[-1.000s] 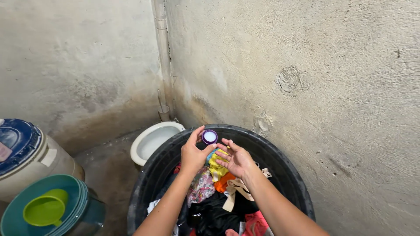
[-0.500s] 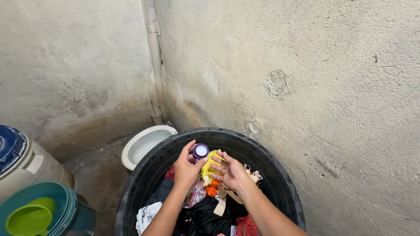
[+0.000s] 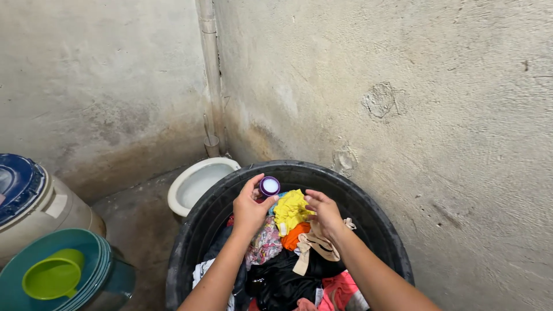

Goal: The person pours water from a green scoop into a black basin containing clothes. They then open a purple bottle of liquid detergent, pour some into the cap, and add it to the basin. Finally, they agitate the clothes in the water by hand.

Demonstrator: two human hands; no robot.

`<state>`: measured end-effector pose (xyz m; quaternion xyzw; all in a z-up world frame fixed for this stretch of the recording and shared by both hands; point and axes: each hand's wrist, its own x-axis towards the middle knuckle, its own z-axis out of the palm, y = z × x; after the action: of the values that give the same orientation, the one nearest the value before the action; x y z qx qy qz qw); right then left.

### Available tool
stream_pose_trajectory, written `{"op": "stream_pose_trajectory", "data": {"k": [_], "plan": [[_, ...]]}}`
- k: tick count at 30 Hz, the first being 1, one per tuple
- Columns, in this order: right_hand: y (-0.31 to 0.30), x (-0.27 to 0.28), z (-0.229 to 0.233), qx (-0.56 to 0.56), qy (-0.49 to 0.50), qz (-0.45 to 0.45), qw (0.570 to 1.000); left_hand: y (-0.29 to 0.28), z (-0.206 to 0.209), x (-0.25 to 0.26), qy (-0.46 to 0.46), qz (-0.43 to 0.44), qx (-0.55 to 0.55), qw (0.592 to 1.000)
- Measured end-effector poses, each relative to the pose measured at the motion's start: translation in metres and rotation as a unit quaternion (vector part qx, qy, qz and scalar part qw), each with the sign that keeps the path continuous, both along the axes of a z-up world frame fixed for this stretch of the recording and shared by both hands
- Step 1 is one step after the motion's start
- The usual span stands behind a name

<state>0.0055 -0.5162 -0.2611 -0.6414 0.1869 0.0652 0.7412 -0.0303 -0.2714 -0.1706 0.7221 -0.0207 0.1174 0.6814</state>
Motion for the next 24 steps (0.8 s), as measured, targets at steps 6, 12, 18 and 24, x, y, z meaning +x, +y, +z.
{"op": "stream_pose_trajectory", "data": {"k": [6,12,18,24], "plan": [[0.027,0.005,-0.023,-0.262,-0.067,0.123,0.955,0.006,-0.011,0.014,-0.026,0.002,-0.017,1.0],[0.087,-0.007,0.006,-0.557,0.079,0.357,0.746,0.016,-0.025,0.015,0.008,-0.005,-0.027,1.0],[0.121,0.012,0.005,-0.65,0.07,0.473,0.591,0.022,-0.035,0.013,0.026,0.005,-0.02,0.999],[0.134,0.026,-0.008,-0.676,0.068,0.541,0.495,0.019,-0.042,0.018,0.012,0.012,-0.004,1.0]]}}
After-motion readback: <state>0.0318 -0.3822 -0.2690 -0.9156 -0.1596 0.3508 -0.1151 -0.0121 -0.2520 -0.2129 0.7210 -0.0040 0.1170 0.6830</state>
